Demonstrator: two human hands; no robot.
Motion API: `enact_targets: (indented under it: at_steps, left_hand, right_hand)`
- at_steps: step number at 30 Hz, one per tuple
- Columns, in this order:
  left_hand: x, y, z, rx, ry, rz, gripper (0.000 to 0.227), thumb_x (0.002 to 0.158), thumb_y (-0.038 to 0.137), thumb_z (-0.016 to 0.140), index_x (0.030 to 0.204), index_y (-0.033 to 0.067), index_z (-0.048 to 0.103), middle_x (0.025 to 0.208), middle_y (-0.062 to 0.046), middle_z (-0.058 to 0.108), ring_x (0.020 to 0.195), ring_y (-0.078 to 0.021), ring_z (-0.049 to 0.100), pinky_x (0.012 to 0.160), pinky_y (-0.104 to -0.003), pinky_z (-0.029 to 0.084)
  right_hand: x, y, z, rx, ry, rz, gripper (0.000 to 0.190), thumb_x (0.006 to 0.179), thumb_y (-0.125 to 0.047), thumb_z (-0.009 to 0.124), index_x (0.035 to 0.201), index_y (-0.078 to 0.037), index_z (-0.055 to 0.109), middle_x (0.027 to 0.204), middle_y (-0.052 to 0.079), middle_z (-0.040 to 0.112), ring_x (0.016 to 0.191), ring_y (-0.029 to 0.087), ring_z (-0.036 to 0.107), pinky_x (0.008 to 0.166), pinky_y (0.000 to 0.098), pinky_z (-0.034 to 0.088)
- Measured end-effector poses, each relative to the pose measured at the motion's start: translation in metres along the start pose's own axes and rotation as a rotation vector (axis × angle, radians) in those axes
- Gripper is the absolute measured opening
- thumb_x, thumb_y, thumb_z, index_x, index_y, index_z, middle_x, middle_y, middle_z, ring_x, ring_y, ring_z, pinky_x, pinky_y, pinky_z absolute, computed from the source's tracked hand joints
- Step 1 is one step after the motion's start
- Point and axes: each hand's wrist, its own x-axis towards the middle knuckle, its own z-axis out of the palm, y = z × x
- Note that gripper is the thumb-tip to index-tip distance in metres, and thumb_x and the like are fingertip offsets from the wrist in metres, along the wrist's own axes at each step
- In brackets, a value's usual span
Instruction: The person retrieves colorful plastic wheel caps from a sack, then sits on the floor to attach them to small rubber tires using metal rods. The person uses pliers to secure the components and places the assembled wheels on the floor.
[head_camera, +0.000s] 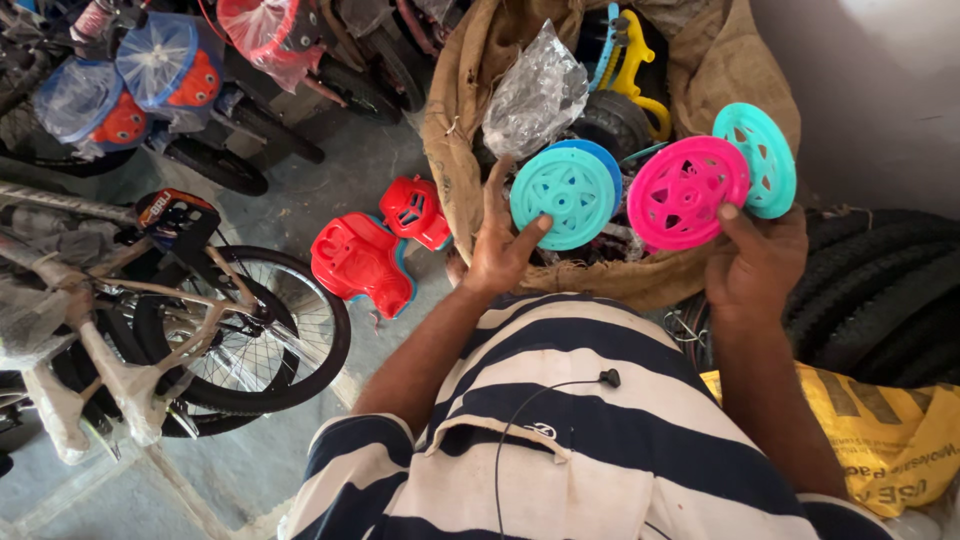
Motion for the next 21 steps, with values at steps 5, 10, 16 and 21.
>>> enact_targets:
  at_steps: [5,10,16,21]
  left_hand:
    - [0.001,-0.003,0.004,-0.051,-0.060,-0.061,0.073,0.106,0.014,0.063,0.162,-0.0033,0.020,0.152,-0.018,0.047,0.143,-0.0236,0.046,0.121,-0.038,0.038]
    - [-0.002,-0.011,0.012,-0.142,-0.058,-0.117,0.066,0.110,0.017,0.059,0.164,-0.0036,0.027,0.153,-0.017,0.051,0.143,-0.0219,0.048,0.123,-0.037,0.038]
    - [-0.004,-0.027,0.017,-0.131,-0.040,-0.179,0.073,0.093,0.003,0.074,0.153,0.0016,0.033,0.139,-0.013,0.058,0.129,-0.0207,0.056,0.112,-0.038,0.047]
    - [-0.008,-0.039,-0.010,-0.638,-0.087,-0.281,0.061,0.099,-0.003,0.069,0.153,0.0066,0.043,0.141,-0.009,0.059,0.131,-0.0222,0.057,0.113,-0.038,0.047]
  right_hand:
    - [-0.005,0.011,-0.001,-0.013,0.015,0.011,0.052,0.087,0.020,0.072,0.132,0.002,0.053,0.129,0.015,0.064,0.120,0.024,0.066,0.112,0.0394,0.055]
    - [-0.018,0.042,0.016,-0.209,-0.012,-0.009,0.043,0.088,0.018,0.071,0.120,-0.005,0.053,0.132,0.016,0.063,0.117,0.024,0.066,0.104,0.0370,0.059]
    - [-0.029,0.057,0.021,-0.377,-0.204,-0.085,0.042,0.093,0.013,0.072,0.119,-0.009,0.048,0.140,0.014,0.061,0.124,0.022,0.063,0.104,0.0367,0.056]
    - [-0.014,0.040,0.010,-0.178,0.076,0.122,0.028,0.103,-0.006,0.067,0.127,-0.008,0.054,0.121,0.011,0.067,0.099,0.023,0.072,0.086,0.0353,0.062]
